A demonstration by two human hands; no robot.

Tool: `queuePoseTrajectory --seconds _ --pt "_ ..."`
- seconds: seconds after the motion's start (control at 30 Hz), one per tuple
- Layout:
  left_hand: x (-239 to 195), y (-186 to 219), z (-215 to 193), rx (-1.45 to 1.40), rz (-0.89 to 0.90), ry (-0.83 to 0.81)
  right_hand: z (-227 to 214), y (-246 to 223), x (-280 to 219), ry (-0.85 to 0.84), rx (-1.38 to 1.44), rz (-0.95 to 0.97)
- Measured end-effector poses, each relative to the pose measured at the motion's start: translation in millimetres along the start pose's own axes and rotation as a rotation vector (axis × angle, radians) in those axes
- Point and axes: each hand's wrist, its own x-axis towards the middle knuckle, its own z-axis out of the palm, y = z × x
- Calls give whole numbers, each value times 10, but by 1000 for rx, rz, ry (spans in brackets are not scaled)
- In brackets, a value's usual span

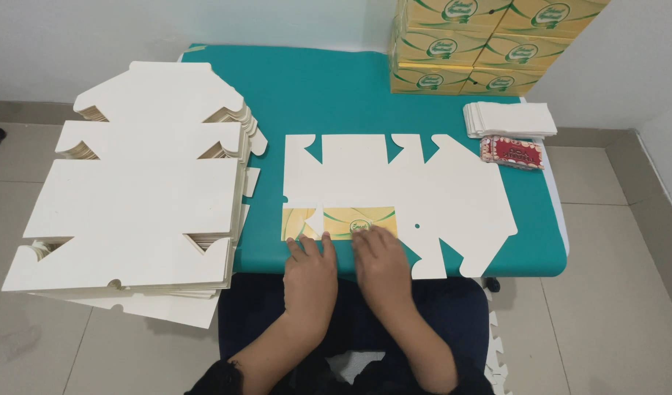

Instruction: Assembling a cardboard box from a flat cutout by folding and tucking flaps, then placing a sticker inside.

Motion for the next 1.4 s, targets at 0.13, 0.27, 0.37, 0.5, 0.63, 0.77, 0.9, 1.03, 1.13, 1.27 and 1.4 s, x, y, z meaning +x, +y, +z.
queuePoseTrajectory --seconds 0.13,0.27,0.37,0.5,0.63,0.77,0.9,1.03,1.13,1.27,1.4 --pt "-24 -15 -24 0 -37 41 147 -219 75 35 12 -106" --pt "-29 -21 -8 -5 -4 0 14 -64 -39 6 94 42" --pt "-25 -54 -35 13 28 -70 -282 134 -116 -4 90 178" --pt "-19 -50 -69 29 38 -89 -392 274 -246 -49 -78 189" --pt "-38 -20 -41 4 -2 -43 -388 257 -233 -53 -102 139" --pt "-53 -12 -58 45 3 -41 -384 236 -256 -108 -253 45" --pt "-89 -19 -256 38 -17 -1 -363 240 -337 -151 -257 32" --pt "-119 -91 -230 13 6 -48 -619 272 -354 -272 -105 77" --pt "-125 -313 -312 -280 -41 215 -876 393 -382 -411 42 115" --pt "-163 -458 -331 -407 -36 237 -951 613 -507 -419 -35 267" --pt "-223 -362 -630 -515 102 154 -979 601 -407 -359 90 311"
